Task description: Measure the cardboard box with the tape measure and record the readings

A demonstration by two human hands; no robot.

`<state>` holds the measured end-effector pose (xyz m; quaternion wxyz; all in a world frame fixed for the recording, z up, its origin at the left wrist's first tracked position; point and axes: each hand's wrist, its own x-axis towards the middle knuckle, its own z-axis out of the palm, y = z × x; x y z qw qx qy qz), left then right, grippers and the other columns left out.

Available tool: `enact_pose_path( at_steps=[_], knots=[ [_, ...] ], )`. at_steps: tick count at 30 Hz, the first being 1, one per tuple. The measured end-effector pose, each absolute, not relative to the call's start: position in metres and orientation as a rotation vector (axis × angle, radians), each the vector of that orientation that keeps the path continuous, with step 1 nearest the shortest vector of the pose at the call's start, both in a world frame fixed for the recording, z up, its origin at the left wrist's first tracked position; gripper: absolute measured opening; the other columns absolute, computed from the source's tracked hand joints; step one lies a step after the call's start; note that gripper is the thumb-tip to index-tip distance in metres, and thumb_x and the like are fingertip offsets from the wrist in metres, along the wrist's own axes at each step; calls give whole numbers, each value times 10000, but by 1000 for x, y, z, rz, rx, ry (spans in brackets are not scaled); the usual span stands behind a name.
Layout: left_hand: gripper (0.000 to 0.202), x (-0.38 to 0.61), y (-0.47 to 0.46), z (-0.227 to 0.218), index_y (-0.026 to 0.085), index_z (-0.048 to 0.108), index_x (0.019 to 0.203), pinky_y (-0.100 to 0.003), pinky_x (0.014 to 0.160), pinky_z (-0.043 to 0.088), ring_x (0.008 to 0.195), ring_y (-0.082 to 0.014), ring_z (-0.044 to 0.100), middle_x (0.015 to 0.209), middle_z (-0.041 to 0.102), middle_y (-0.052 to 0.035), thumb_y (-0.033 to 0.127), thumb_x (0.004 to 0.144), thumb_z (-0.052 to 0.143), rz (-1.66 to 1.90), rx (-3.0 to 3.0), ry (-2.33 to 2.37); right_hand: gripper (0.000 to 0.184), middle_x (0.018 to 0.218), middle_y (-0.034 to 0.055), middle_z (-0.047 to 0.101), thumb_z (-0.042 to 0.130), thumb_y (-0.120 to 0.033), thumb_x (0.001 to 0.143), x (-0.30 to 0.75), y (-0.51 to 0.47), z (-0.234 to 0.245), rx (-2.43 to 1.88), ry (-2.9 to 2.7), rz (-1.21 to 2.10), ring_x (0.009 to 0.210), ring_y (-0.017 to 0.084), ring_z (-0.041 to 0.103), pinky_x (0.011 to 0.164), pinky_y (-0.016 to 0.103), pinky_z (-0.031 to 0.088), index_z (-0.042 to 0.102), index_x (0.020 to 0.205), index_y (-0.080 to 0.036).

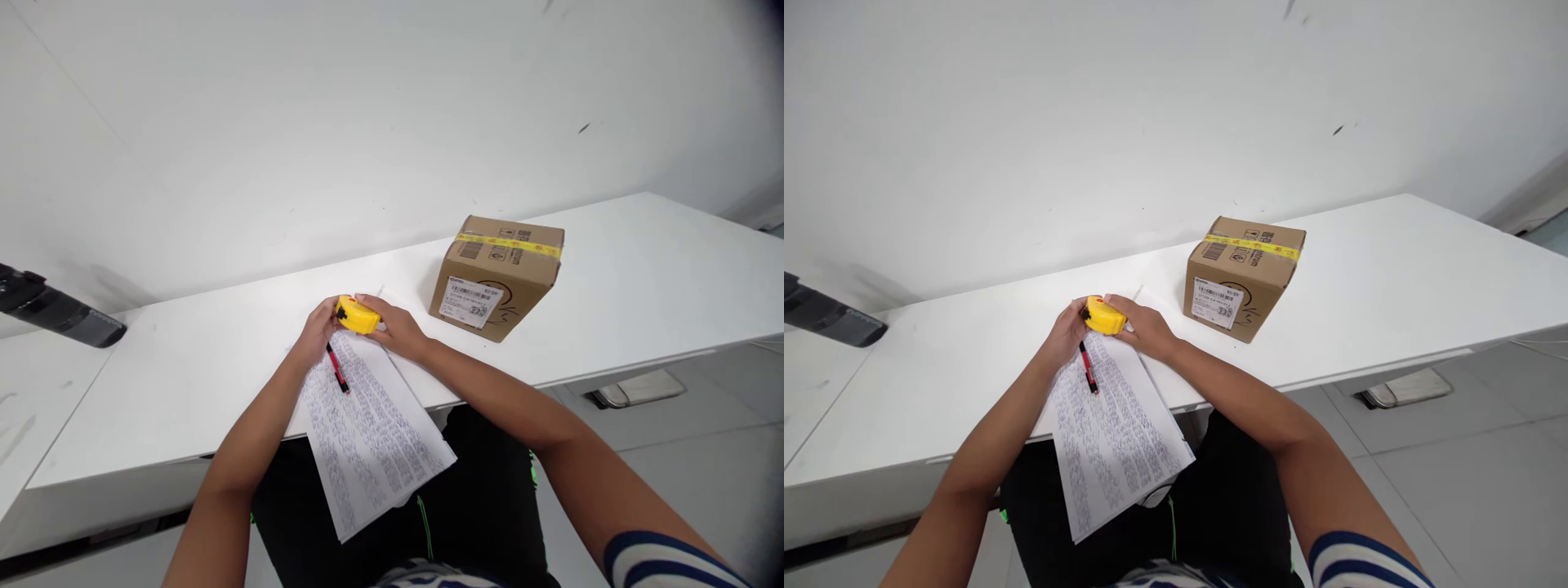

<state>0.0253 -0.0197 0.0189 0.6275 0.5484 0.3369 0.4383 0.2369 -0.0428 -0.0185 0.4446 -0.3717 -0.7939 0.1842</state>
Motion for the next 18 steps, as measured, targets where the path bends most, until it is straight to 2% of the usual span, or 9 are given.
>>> enact_pose_path(
  at_steps=[3, 8, 18],
  knots=[
    [631, 24, -19, 18, 194, 707, 1182, -338, 858, 524, 977, -214, 686, 1122, 756, -80, 700, 806, 733, 1003, 1283, 793, 663, 1585, 66, 564, 671, -454, 956, 237, -43, -19, -932, -1956, 480, 1448, 265, 568, 1169, 462, 526, 440, 1565, -326],
    [640, 24, -19, 18, 191, 703, 1129, -323, 838, 515, 926, -191, 668, 1048, 748, -65, 724, 777, 742, 989, 1281, 806, 663, 1573, 79, 575, 684, -453, 944, 237, -44, -19, -946, -1955, 510, 1438, 271, 578, 1168, 468, 524, 454, 1549, -307],
    [658, 25, -22, 18, 188, 696, 1064, -319, 832, 526, 937, -193, 659, 1027, 719, -65, 752, 732, 762, 977, 1302, 798, 647, 1551, 98, 595, 693, -437, 942, 236, -45, -20, -1025, -2012, 446, 1388, 288, 625, 1130, 507, 545, 454, 1526, -297]
  ],
)
